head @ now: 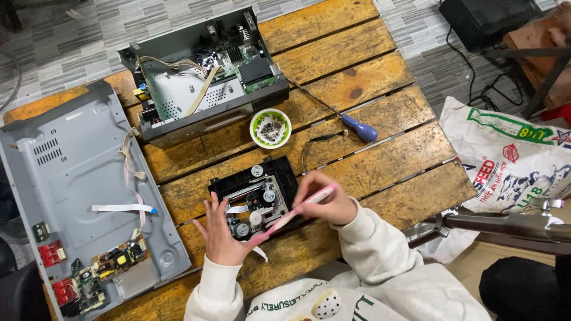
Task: Cleaning a DVD drive mechanism using an air blower and a toothbrush
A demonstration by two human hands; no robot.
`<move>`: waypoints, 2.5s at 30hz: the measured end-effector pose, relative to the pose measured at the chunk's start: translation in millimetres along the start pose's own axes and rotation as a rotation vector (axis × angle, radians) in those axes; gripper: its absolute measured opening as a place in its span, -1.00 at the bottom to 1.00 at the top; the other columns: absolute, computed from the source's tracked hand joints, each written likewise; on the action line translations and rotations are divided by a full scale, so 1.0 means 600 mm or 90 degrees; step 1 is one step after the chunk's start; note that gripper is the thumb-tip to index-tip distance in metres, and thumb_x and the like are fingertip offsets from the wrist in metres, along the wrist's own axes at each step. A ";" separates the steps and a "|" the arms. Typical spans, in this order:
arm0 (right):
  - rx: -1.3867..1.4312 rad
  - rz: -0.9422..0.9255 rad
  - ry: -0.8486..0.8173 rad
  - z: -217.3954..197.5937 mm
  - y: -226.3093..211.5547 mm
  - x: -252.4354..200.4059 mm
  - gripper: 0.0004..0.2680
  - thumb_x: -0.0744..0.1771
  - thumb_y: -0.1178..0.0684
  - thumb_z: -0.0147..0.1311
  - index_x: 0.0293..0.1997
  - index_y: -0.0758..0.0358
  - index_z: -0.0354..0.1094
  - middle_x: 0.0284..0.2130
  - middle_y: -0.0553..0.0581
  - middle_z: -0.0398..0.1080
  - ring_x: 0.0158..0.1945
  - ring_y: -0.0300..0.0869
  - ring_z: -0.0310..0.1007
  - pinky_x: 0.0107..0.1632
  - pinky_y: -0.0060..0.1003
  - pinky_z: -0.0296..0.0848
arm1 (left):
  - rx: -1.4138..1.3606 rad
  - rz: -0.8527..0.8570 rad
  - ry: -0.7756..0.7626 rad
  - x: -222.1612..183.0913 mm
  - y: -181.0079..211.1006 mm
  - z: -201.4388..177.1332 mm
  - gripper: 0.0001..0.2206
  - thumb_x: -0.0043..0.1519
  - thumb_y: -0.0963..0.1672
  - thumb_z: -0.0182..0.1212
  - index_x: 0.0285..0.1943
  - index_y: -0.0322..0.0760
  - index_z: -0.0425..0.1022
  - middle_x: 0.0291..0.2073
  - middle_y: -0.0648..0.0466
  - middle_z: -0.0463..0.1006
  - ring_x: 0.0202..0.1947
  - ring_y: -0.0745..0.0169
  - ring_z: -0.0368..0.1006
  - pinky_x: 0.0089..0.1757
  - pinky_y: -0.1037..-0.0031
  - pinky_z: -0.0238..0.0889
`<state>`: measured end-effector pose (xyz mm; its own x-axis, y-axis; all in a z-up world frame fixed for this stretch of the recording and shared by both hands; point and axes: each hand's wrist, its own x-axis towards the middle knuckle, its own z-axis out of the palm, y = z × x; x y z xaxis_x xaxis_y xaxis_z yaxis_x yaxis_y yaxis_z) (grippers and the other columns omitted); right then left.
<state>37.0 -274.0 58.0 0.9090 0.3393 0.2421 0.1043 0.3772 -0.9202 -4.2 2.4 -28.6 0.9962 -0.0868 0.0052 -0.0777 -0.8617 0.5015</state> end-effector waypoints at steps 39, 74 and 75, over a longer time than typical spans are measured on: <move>-0.013 0.068 0.235 -0.007 0.061 -0.014 -0.86 0.26 0.28 0.21 -0.29 0.44 0.26 -0.55 0.37 0.49 -0.64 -0.04 0.54 -0.62 -0.23 0.60 | -0.102 -0.003 -0.030 0.010 0.030 -0.041 0.17 -0.32 0.21 0.60 0.46 -0.22 0.03 0.54 -0.21 -0.21 0.46 -0.46 -0.28 0.20 -0.46 -0.63; -0.277 -0.079 0.187 -0.002 0.079 -0.046 -0.94 0.22 0.32 0.26 -0.36 0.44 0.45 -0.66 0.25 0.44 -0.67 -0.14 0.44 -0.54 -0.33 0.42 | -0.126 -0.021 -0.053 -0.004 0.027 -0.045 0.10 -0.18 0.22 0.51 0.51 -0.11 -0.02 0.56 -0.09 -0.25 0.50 -0.41 -0.42 0.11 -0.63 -0.75; -0.233 -0.086 0.268 -0.015 0.078 -0.043 -0.90 0.28 0.23 0.21 -0.32 0.43 0.35 -0.69 0.26 0.39 -0.73 -0.14 0.38 -0.62 -0.36 0.37 | -0.117 -0.016 -0.049 -0.003 0.024 -0.042 0.10 -0.19 0.25 0.48 0.50 -0.12 -0.02 0.56 -0.09 -0.23 0.50 -0.42 -0.40 0.11 -0.62 -0.78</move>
<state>22.1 -273.2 6.1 0.9526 -0.0924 0.2897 0.2947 0.0452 -0.9545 -6.2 2.7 0.7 0.9913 -0.1108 -0.0713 -0.0380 -0.7591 0.6499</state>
